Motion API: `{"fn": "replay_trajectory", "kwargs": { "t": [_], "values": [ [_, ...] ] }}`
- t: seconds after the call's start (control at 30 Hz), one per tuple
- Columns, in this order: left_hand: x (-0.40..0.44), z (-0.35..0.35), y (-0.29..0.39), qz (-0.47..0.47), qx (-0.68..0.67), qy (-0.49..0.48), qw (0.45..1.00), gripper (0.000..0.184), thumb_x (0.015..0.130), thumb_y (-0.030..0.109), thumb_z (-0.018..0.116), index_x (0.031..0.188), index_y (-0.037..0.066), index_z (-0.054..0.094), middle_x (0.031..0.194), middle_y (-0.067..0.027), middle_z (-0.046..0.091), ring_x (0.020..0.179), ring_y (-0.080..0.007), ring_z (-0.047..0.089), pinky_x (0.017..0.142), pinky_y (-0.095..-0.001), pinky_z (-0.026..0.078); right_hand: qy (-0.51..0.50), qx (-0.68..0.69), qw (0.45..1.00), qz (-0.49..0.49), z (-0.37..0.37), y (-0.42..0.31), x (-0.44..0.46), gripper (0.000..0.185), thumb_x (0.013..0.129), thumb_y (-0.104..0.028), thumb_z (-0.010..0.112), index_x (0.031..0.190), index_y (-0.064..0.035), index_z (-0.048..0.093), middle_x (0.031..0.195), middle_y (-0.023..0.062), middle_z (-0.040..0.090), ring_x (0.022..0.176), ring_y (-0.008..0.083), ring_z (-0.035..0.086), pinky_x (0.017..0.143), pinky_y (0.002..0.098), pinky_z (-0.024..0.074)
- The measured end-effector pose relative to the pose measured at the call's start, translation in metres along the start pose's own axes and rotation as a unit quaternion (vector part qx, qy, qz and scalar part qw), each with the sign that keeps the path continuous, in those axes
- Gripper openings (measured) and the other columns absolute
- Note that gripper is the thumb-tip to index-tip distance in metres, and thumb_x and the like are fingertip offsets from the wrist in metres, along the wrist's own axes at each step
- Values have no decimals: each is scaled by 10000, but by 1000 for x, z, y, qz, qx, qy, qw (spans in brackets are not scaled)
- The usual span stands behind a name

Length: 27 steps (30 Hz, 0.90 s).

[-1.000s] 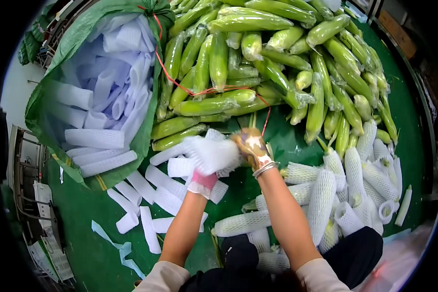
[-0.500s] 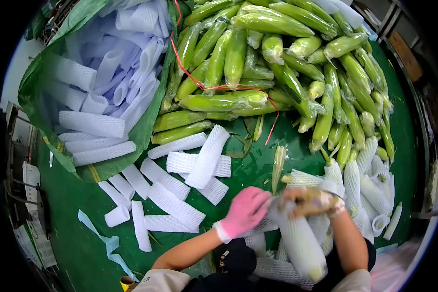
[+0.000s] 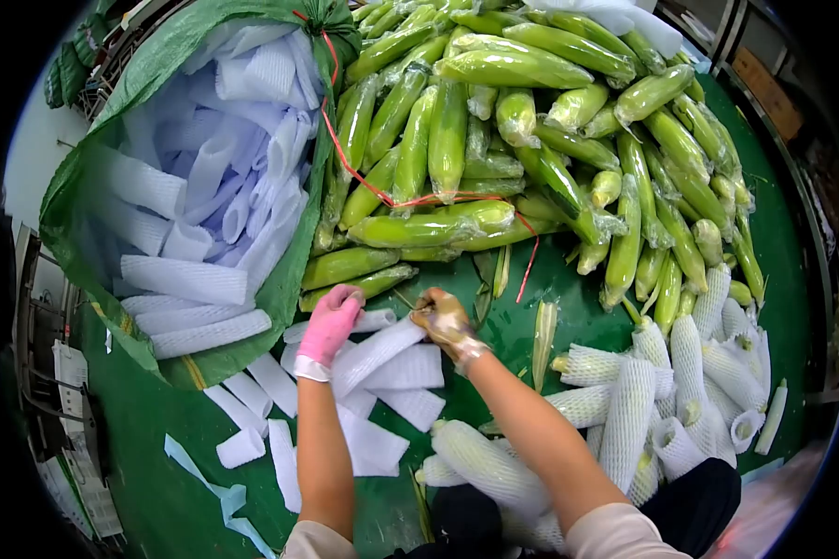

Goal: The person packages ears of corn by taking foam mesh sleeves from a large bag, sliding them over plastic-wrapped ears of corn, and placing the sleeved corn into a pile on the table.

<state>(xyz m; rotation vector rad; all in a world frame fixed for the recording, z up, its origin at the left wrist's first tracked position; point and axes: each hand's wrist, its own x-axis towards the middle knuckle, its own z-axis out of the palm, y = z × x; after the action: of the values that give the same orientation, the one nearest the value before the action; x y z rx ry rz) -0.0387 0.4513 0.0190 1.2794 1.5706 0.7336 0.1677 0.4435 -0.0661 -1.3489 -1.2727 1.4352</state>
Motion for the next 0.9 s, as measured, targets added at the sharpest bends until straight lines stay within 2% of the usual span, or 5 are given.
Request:
{"fn": "replay_trajectory", "kwargs": {
  "t": [0.17, 0.53, 0.57, 0.7, 0.9],
  "values": [
    [-4, 4, 37, 51, -361, -239, 900, 445, 953, 271, 497, 1286, -23, 467, 1149, -119, 597, 1017, -192, 592, 885, -317, 479, -18, 373, 927, -18, -65, -105, -33, 325, 833, -77, 686, 1118, -1, 549, 982, 55, 616, 883, 121, 597, 800, 247, 500],
    [49, 135, 77, 344, -326, 184, 861, 191, 897, 112, 557, 1023, -30, 542, 1025, -102, 600, 974, -194, 569, 876, -328, 455, 169, 10, 964, -205, -110, -101, 65, 74, 869, -71, 584, 911, -14, 564, 772, 33, 573, 728, 107, 525, 683, 254, 445],
    [54, 138, 90, 162, -713, 57, 680, 200, 884, 93, 558, 1031, -40, 539, 1040, -125, 598, 990, -222, 573, 897, -356, 457, 119, 235, 963, -50, -113, -129, 55, 67, 876, -91, 599, 909, -38, 574, 762, 25, 569, 704, 96, 518, 639, 245, 435],
    [85, 198, 33, 181, -232, 415, 861, 234, 920, 185, 565, 1038, -17, 558, 987, -106, 643, 954, -182, 583, 867, -327, 491, 23, 71, 996, 55, -120, -114, 61, 175, 916, -217, 586, 949, -50, 545, 820, 6, 550, 737, 107, 529, 601, 246, 443],
    [95, 191, 18, -65, -701, -47, 709, 579, 918, 535, 427, 1275, 80, 461, 1203, -128, 549, 1100, -276, 528, 969, -465, 422, 21, -269, 945, -187, -99, -84, 58, 293, 829, -299, 624, 840, -7, 630, 751, 220, 626, 685, 356, 613, 606, 411, 476]
  ]
}}
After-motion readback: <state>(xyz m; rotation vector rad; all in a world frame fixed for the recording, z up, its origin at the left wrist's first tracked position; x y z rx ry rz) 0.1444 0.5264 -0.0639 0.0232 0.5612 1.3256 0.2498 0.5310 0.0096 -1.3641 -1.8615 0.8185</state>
